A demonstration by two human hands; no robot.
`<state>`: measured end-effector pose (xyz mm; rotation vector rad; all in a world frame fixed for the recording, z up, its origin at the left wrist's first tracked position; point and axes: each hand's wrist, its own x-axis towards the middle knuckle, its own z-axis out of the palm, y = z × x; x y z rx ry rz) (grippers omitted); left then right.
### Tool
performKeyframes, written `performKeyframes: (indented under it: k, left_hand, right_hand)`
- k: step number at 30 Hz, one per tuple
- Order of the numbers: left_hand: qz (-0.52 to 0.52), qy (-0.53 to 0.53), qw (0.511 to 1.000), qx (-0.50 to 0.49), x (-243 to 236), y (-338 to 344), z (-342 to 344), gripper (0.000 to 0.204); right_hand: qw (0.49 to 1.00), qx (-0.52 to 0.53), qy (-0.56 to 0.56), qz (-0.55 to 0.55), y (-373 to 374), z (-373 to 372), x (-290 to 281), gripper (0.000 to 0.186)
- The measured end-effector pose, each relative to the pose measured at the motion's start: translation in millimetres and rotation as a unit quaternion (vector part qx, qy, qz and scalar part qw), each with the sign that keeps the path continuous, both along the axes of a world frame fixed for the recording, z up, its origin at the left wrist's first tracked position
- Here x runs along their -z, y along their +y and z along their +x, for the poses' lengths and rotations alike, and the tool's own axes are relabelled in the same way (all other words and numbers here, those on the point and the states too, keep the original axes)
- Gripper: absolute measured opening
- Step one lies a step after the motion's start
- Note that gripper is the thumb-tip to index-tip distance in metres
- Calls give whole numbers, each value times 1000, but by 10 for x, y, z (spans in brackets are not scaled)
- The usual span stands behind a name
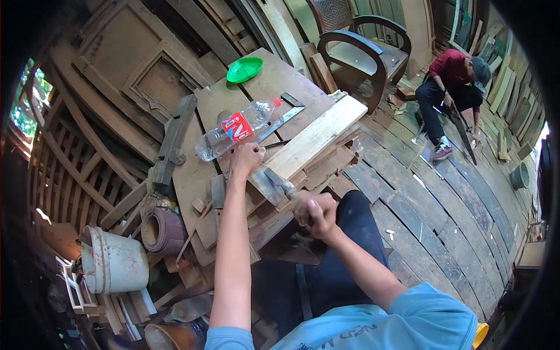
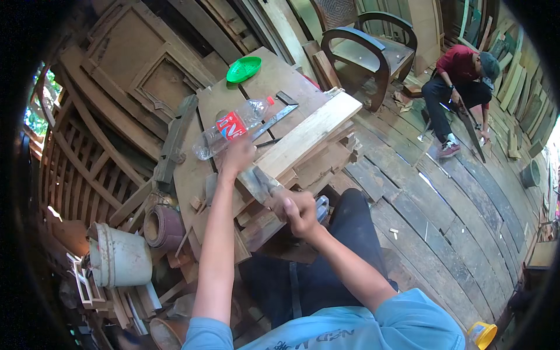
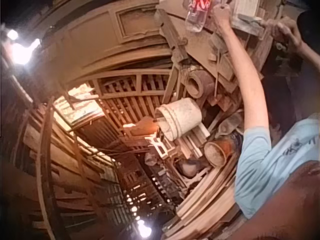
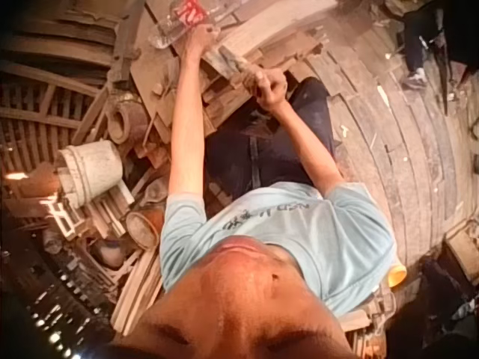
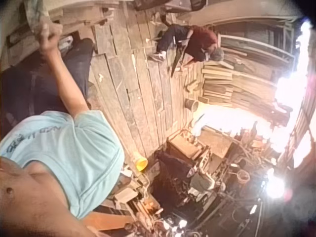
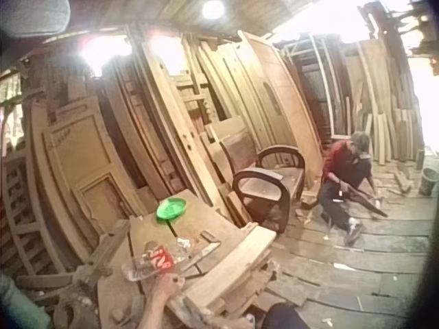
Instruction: Using a chisel to carve and shape a piece of wood.
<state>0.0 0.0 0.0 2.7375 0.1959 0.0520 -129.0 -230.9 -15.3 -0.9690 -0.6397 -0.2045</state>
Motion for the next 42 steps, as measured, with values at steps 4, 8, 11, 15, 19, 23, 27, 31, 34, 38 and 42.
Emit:
performKeyframes:
  k: [4,8,11,15,19,23,27,31,34,38,42]
  left_hand:
    - [-16,0,1000,-6,24,-64,-22,34]
    - [4,-14,1000,7,-6,-24,-35,32]
    - [-5,-13,1000,11,24,-174,47,31]
    - [-5,-5,1000,-12,-21,-39,-37,31]
    - [9,-6,1000,-9,12,39,-42,31]
    - [-3,-5,1000,-9,-43,-91,13,32]
    - [5,-45,999,-6,45,-127,21,32]
    - [-5,-35,999,-21,0,-1,-79,32]
    - [2,-40,999,-14,-6,-58,-56,31]
    - [7,-94,996,0,130,-96,24,28]
    - [11,-102,995,-1,122,-7,104,29]
  right_hand:
    - [1000,22,-14,2,-500,-357,-99,57]
    - [999,-1,-24,21,-344,-205,-87,55]
    - [1000,5,8,19,-49,135,19,53]
    - [999,24,30,-36,-83,-96,-32,55]
    - [997,-28,-40,56,-302,-326,-102,56]
    - [1000,9,-7,-8,-92,-72,-12,56]
    - [1000,-5,11,-16,50,65,-46,55]
    - [999,-15,42,-6,-284,-364,-69,63]
    - [1000,-9,20,20,-317,-385,-78,63]
    - [998,-7,64,5,98,82,51,57]
    - [996,41,55,-57,0,92,91,54]
